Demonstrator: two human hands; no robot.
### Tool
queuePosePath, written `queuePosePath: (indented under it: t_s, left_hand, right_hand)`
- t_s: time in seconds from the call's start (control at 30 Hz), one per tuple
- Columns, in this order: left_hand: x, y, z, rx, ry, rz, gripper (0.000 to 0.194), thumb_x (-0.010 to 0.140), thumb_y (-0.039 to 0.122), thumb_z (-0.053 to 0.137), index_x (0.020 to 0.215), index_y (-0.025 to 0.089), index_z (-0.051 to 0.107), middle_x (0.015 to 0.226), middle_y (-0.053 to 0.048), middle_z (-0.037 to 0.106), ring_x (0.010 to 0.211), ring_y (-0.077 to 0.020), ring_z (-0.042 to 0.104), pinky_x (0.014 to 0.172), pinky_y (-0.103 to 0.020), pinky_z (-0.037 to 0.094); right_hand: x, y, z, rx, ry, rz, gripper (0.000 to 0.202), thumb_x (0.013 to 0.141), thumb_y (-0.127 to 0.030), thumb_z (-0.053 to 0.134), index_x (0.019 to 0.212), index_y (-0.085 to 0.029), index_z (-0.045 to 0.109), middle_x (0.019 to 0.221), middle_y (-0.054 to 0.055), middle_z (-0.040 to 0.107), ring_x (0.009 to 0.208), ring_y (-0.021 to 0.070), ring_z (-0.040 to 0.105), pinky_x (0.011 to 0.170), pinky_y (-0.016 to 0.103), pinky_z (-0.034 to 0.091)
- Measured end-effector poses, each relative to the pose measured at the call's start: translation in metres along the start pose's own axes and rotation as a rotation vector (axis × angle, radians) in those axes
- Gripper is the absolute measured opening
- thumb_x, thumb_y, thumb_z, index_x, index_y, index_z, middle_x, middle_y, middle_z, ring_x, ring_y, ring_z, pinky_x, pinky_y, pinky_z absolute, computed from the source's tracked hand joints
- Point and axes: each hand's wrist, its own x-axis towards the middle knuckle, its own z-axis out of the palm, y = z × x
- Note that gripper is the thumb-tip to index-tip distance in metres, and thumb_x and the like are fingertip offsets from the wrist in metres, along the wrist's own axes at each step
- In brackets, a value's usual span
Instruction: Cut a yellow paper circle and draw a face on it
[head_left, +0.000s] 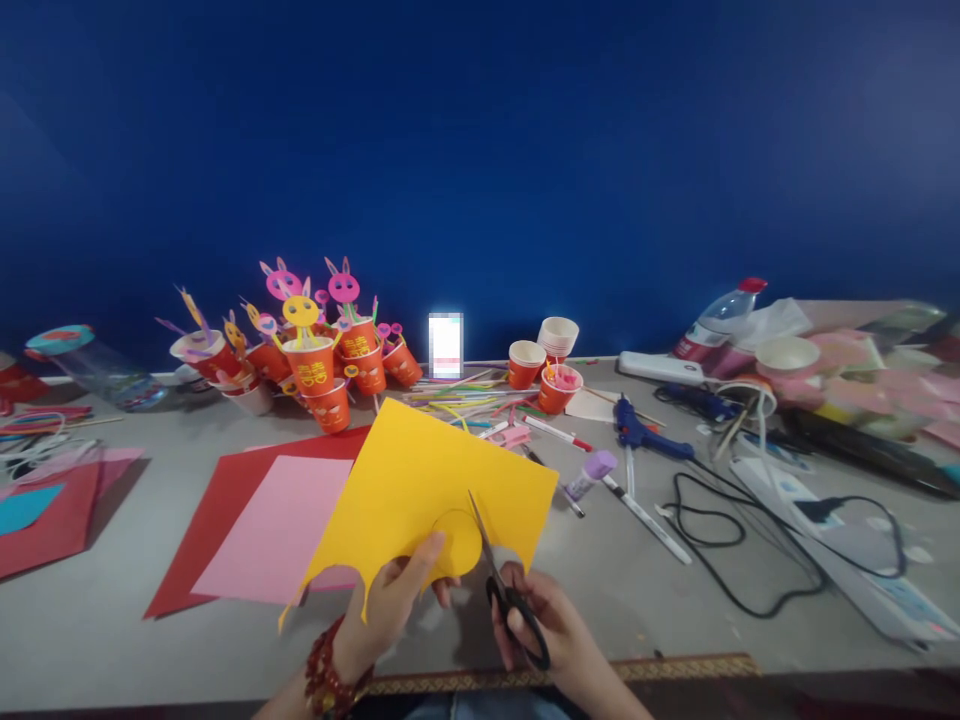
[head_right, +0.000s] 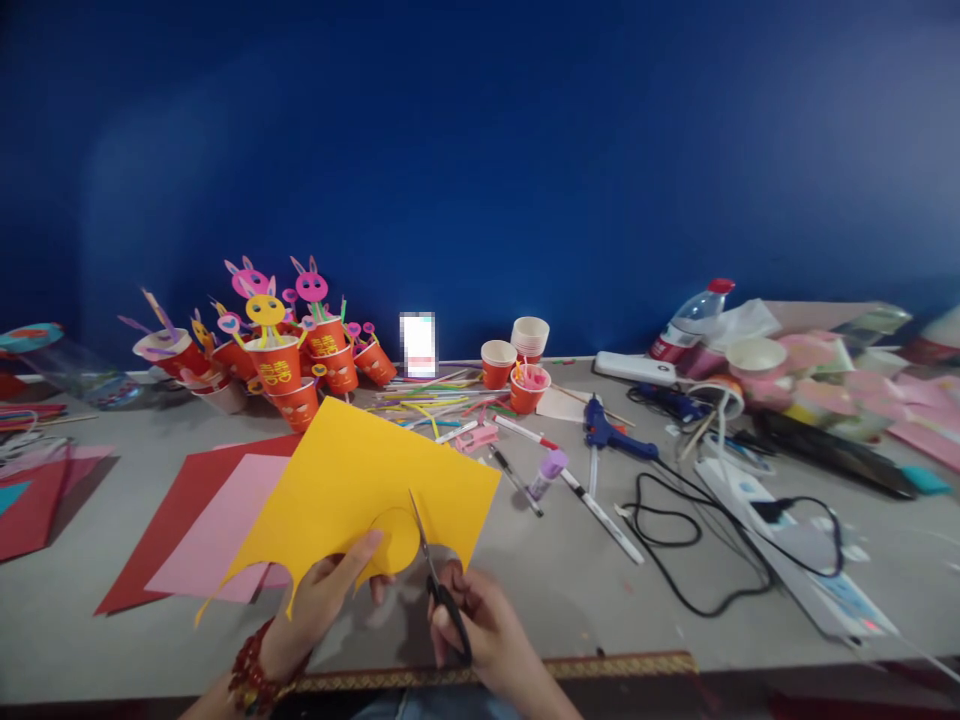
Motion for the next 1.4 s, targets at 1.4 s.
queuePosePath:
  t_s: [1.4]
  left_hand:
    - [0.000,0.009,-0.008,0.083,0.011,0.087,0.052,0.085,0.063,0.057,0.064,0.017,0.067,0.059,-0.004,0.069,0.050,-0.0148,0.061,0.058,-0.026,0.052]
  right_hand:
    - [-0.006,-0.006,-0.004,-0.070,0.058,0.105,0.064,0.067,-0.082,0.064,0.064,-0.021,0.046,0.049,-0.006,0.048,0.041,0.0081,0.042,0.044,0.022,0.030]
